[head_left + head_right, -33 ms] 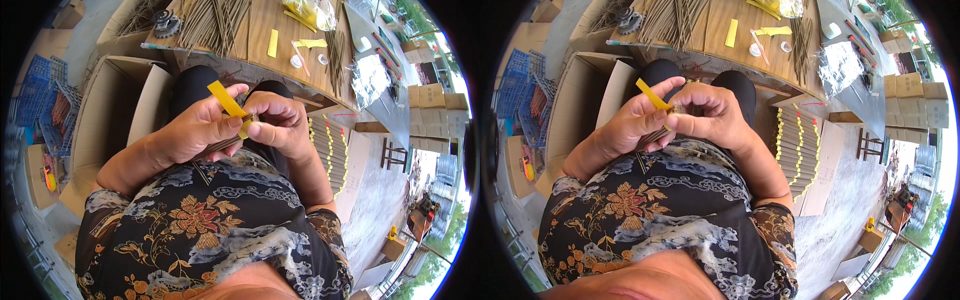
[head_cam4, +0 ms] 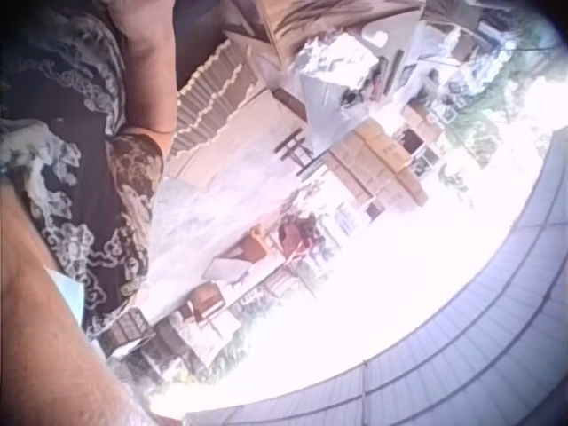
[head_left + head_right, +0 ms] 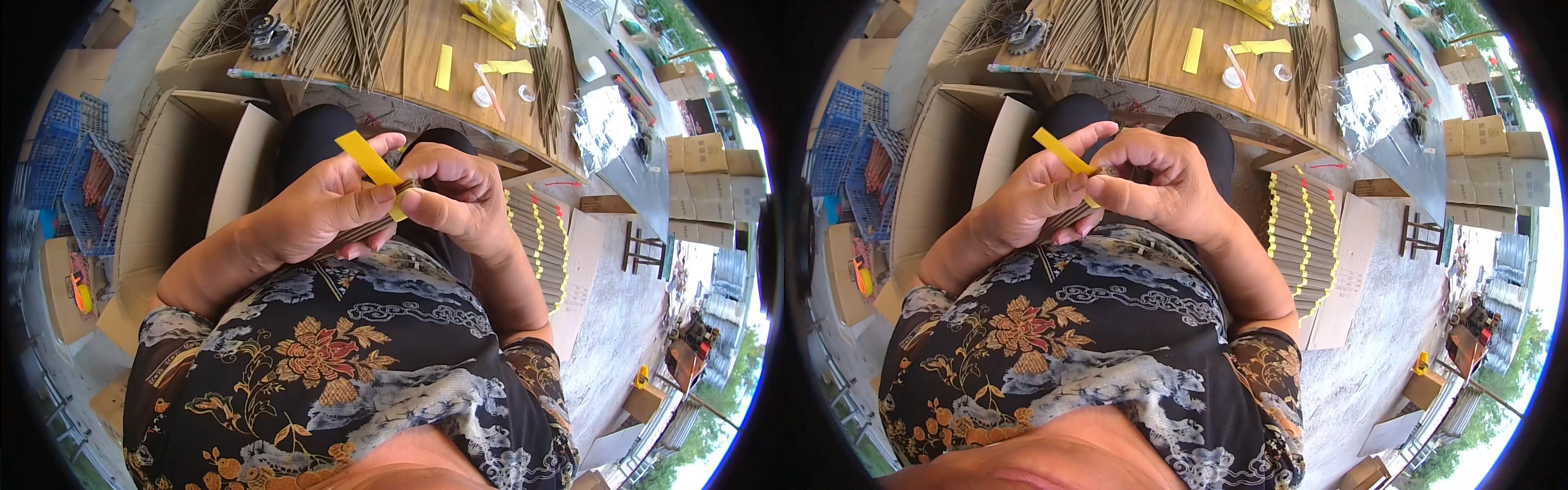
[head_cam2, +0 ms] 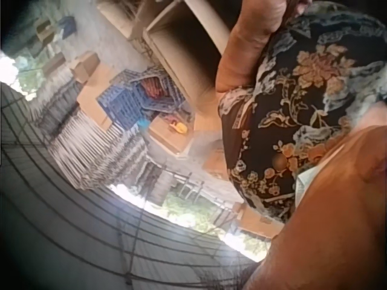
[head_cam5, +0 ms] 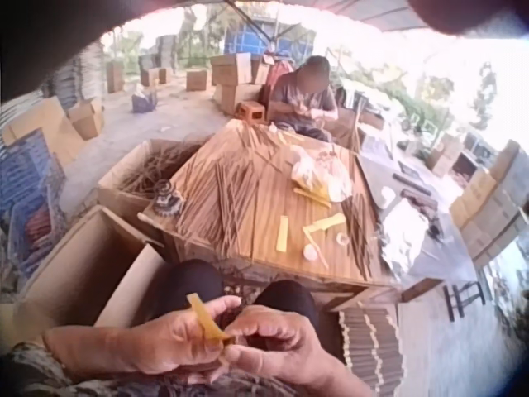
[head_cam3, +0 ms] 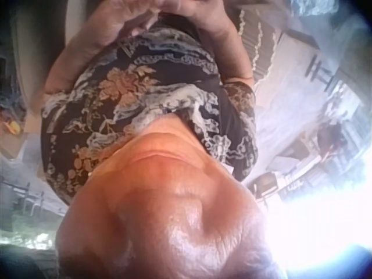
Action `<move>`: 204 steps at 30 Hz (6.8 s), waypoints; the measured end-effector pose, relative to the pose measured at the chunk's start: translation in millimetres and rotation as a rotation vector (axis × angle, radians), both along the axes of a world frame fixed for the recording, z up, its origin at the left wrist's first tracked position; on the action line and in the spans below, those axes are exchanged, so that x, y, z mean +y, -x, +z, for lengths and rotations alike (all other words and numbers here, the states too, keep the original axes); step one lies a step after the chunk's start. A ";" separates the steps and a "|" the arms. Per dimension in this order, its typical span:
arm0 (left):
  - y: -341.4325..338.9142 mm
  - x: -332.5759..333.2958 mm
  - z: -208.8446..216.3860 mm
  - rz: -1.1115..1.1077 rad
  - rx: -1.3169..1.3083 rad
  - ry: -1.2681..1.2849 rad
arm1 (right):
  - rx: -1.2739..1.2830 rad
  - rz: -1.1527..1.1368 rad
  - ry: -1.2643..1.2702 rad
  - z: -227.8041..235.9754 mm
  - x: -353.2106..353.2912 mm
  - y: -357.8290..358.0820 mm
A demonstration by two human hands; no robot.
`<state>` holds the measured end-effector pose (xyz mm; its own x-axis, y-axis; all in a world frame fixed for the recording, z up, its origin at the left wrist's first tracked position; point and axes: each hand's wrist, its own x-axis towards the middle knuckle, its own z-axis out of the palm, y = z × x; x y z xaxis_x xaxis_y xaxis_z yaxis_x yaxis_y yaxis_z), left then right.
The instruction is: The person gathers thin wooden sticks into a bundle, wraps the bundle with yellow paper, and secures it with a small white adhesive strip. The person repeats this process to create multiple finished bundles.
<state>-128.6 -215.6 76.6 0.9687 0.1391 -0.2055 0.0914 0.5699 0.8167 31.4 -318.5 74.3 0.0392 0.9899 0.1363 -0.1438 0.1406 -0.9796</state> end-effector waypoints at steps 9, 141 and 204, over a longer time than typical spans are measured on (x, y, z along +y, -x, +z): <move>-0.8 -0.7 -6.1 -0.054 -0.091 0.098 | -0.462 -0.012 -0.443 -1.8 15.5 -10.3; -41.2 35.2 53.5 0.488 -0.566 -0.101 | -0.693 -0.769 -0.756 8.4 32.3 19.3; -67.1 39.8 25.9 0.512 -0.119 -0.653 | -0.844 -1.059 0.578 -135.6 34.7 -157.5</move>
<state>-61.5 -175.8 102.5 0.7634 0.6234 0.1689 -0.1578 -0.0735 0.9847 188.9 -283.8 -61.4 0.8757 0.4741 0.0911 0.4045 -0.6175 -0.6746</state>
